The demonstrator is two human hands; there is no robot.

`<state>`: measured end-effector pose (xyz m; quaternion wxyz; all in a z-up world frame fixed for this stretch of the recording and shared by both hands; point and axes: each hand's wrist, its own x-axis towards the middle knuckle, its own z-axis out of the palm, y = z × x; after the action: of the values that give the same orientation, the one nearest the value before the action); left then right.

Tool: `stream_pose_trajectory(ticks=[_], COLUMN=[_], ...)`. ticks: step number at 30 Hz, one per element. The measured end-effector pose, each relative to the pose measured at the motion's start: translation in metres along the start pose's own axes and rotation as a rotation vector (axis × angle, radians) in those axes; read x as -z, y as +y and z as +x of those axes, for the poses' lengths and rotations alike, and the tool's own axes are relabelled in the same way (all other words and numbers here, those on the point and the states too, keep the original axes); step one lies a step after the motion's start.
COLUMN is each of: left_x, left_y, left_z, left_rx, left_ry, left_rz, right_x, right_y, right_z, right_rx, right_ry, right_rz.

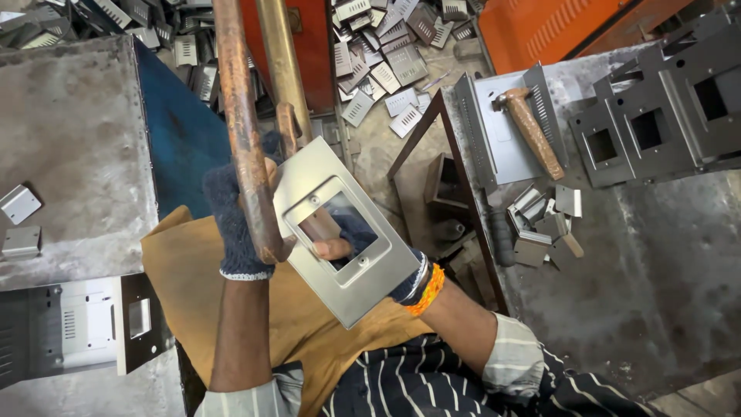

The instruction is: The person operates a hand-lever press machine to stamp and bend small metal panels. They place a flat metal plate into the press die, pull the lever down to press it, remove the formed part, and stack finished box-shaped enclosures on the workbench.

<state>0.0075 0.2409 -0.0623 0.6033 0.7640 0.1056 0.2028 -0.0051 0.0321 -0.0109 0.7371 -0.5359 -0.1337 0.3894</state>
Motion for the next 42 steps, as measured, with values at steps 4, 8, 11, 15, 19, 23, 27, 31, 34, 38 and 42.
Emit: stream_pose_trajectory(ticks=[4, 8, 11, 15, 19, 23, 27, 31, 34, 38, 42], left_x=[-0.003, -0.003, 0.0, 0.0, -0.006, -0.014, -0.018, -0.015, -0.014, -0.02, -0.012], left_y=[-0.002, -0.012, 0.052, 0.034, -0.004, -0.016, -0.036, -0.034, -0.037, -0.039, -0.015], left_z=[0.001, -0.005, 0.001, 0.001, -0.001, -0.005, -0.008, -0.013, -0.016, -0.021, 0.002], left_rx=[-0.29, -0.161, -0.783, -0.864, -0.272, -0.15, -0.263, -0.316, -0.345, -0.27, -0.175], left_ry=[0.051, -0.005, 0.044, 0.032, -0.039, 0.037, 0.126, 0.132, 0.129, 0.139, 0.04], left_rz=[-0.048, -0.143, 0.378, 0.364, 0.002, -0.209, -0.171, -0.006, 0.009, -0.106, 0.1], right_x=[-0.002, -0.008, -0.011, -0.008, -0.002, -0.006, -0.003, 0.005, 0.01, 0.013, 0.015], right_y=[-0.006, -0.016, -0.023, -0.026, -0.022, -0.028, -0.022, -0.013, -0.005, 0.008, 0.0], right_z=[-0.002, -0.005, -0.007, -0.008, -0.007, -0.009, -0.007, -0.004, 0.001, 0.005, -0.01], right_rx=[-0.003, -0.011, -0.017, -0.023, -0.037, -0.074, -0.096, -0.034, -0.04, -0.134, 0.255], right_ry=[0.035, 0.071, 0.099, 0.131, 0.054, 0.12, 0.104, 0.035, 0.0, -0.083, 0.12], right_rz=[-0.002, -0.005, -0.006, -0.011, -0.012, -0.035, 0.053, -0.089, -0.041, 0.214, -0.311])
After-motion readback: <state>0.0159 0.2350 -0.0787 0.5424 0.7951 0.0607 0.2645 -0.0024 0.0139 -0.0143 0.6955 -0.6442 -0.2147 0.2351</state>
